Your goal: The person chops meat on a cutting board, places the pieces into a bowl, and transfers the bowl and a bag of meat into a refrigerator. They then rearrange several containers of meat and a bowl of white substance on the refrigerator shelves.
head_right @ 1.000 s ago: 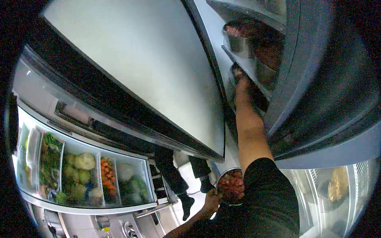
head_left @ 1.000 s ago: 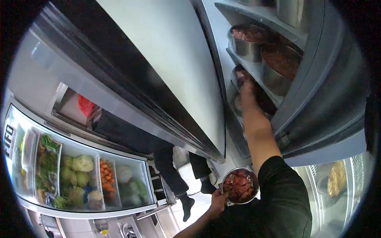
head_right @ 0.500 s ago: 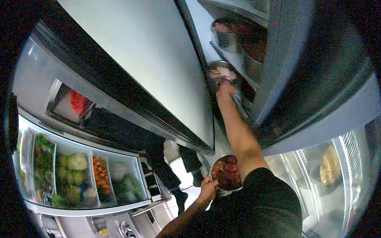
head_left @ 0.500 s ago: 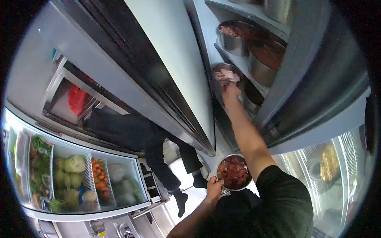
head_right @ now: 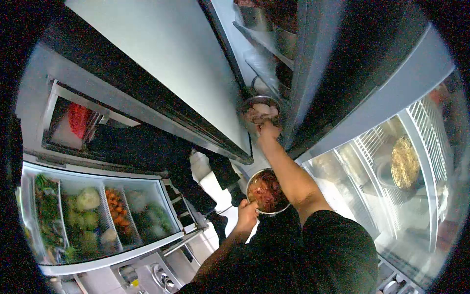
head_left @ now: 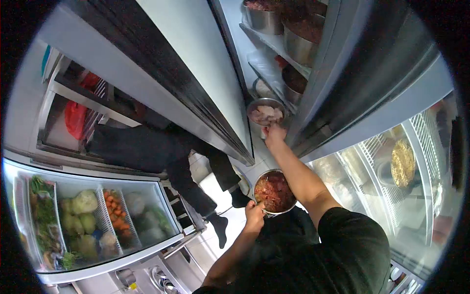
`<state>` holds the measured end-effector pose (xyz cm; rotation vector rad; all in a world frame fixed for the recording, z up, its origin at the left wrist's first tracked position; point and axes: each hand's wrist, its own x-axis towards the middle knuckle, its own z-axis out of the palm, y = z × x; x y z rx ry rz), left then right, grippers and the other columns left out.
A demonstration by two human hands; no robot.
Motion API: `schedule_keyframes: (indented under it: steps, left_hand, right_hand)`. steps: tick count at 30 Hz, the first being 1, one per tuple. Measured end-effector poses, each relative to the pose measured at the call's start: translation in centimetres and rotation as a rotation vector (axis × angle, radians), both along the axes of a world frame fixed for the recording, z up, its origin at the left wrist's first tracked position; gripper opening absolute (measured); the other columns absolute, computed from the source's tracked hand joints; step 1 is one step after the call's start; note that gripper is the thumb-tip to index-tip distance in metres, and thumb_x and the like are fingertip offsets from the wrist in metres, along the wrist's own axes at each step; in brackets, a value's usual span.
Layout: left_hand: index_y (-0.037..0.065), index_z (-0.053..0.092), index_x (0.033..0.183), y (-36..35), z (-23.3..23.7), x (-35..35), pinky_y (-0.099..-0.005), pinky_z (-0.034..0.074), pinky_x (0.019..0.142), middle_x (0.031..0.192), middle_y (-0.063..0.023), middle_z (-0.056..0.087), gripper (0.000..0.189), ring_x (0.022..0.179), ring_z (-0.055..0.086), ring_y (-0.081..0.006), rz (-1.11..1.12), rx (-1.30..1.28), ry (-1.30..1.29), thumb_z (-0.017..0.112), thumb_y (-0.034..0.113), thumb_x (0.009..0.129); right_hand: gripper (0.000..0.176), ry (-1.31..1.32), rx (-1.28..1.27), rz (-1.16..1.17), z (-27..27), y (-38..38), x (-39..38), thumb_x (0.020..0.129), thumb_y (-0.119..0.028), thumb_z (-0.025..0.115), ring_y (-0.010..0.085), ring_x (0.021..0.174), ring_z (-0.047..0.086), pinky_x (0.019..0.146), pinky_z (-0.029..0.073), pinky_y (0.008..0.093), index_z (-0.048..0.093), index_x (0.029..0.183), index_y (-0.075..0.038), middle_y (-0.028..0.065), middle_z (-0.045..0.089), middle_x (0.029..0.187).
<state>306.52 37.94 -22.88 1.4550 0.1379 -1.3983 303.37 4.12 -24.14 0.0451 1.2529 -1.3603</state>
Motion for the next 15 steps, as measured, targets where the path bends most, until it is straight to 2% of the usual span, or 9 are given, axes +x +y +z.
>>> schedule_keyframes:
  steps: [2, 3, 6, 7, 8, 10, 12, 14, 15]
  left_hand:
    - [0.014, 0.044, 0.076, 1.0, 0.0, 0.1, -0.0265, 0.038, 0.044, 0.068, -0.0009, 0.051, 0.03, 0.051, 0.049, -0.0121, -0.009, -0.004, -0.018, 0.067, -0.005, 0.08]
    - [0.014, 0.044, 0.076, 1.0, 0.5, 0.0, -0.0265, 0.038, 0.044, 0.067, -0.0008, 0.051, 0.03, 0.051, 0.049, -0.0122, 0.011, -0.012, -0.008, 0.067, -0.005, 0.08]
    - [0.013, 0.045, 0.077, 2.5, -1.7, 0.3, -0.0268, 0.04, 0.044, 0.068, -0.0003, 0.053, 0.028, 0.052, 0.052, -0.0124, 0.023, -0.007, -0.004, 0.067, -0.005, 0.081]
    - [0.013, 0.045, 0.077, 2.5, -1.3, 0.2, -0.0268, 0.04, 0.044, 0.07, -0.0003, 0.054, 0.028, 0.054, 0.053, -0.0121, 0.036, -0.005, -0.02, 0.067, -0.004, 0.082]
    - [0.013, 0.046, 0.077, 3.1, -2.0, 0.7, -0.0268, 0.041, 0.046, 0.071, -0.0005, 0.055, 0.028, 0.056, 0.053, -0.0122, 0.007, -0.009, 0.001, 0.067, -0.004, 0.081]
    - [0.007, 0.057, 0.092, 4.5, -3.4, 2.1, -0.0318, 0.056, 0.061, 0.083, -0.0079, 0.066, 0.024, 0.072, 0.067, -0.0204, -0.052, -0.067, 0.048, 0.068, -0.007, 0.076]
    - [0.008, 0.057, 0.09, 4.9, -4.0, 1.7, -0.0302, 0.053, 0.06, 0.089, -0.0084, 0.067, 0.022, 0.07, 0.064, -0.0195, 0.002, -0.085, 0.03, 0.069, -0.007, 0.078]
    - [0.014, 0.048, 0.08, 4.7, -2.5, 1.8, -0.0269, 0.044, 0.053, 0.075, -0.001, 0.058, 0.025, 0.06, 0.054, -0.0126, -0.039, -0.133, -0.008, 0.067, -0.002, 0.082]
    - [0.014, 0.048, 0.079, 4.2, -0.9, 2.4, -0.0267, 0.043, 0.053, 0.075, -0.0001, 0.058, 0.026, 0.06, 0.053, -0.0115, -0.104, -0.019, 0.004, 0.069, 0.0, 0.082]
  right_hand:
    - [0.028, -0.004, 0.035, -0.014, -3.5, 0.0, -0.3, 0.092, -0.013, 0.067, 0.0207, 0.089, 0.063, 0.067, 0.058, 0.0378, 0.059, 0.118, -0.007, 0.0059, 0.061, 0.113]
    - [0.028, 0.063, 0.005, 0.01, -8.0, -0.8, -0.6, 0.092, -0.014, 0.067, 0.0213, 0.09, 0.063, 0.069, 0.057, 0.0377, 0.059, 0.118, -0.007, 0.006, 0.062, 0.114]
    - [0.029, 0.626, -0.248, 0.125, -25.2, -5.2, -1.4, 0.091, -0.016, 0.068, 0.0231, 0.096, 0.065, 0.075, 0.057, 0.0372, 0.062, 0.118, -0.008, 0.0062, 0.064, 0.119]
    - [0.028, 0.631, -0.225, 0.093, -27.2, -6.6, -1.7, 0.091, -0.019, 0.067, 0.0231, 0.099, 0.065, 0.077, 0.057, 0.0377, 0.063, 0.117, -0.008, 0.0068, 0.064, 0.12]
    - [0.027, 0.637, -0.2, 0.063, -28.8, -7.6, -1.7, 0.092, -0.021, 0.067, 0.0232, 0.102, 0.065, 0.08, 0.056, 0.0381, 0.064, 0.116, -0.008, 0.0075, 0.065, 0.12]
    - [0.028, 0.494, -0.163, -0.029, -27.0, -9.0, -1.3, 0.092, -0.021, 0.066, 0.0234, 0.103, 0.065, 0.081, 0.056, 0.0382, 0.064, 0.117, -0.008, 0.0077, 0.065, 0.121]
    - [0.029, 0.355, -0.161, -0.115, -25.4, -10.6, -1.4, 0.092, -0.022, 0.066, 0.0236, 0.103, 0.064, 0.082, 0.055, 0.0383, 0.064, 0.118, -0.008, 0.0078, 0.065, 0.122]
    - [0.03, 0.256, -0.174, -0.166, -25.0, -11.9, -1.6, 0.092, -0.023, 0.065, 0.0238, 0.104, 0.064, 0.084, 0.054, 0.0384, 0.063, 0.119, -0.008, 0.008, 0.064, 0.123]
    - [0.03, 0.218, -0.181, -0.178, -25.0, -12.2, -1.8, 0.093, -0.023, 0.065, 0.024, 0.104, 0.064, 0.084, 0.054, 0.0385, 0.063, 0.119, -0.008, 0.008, 0.064, 0.123]
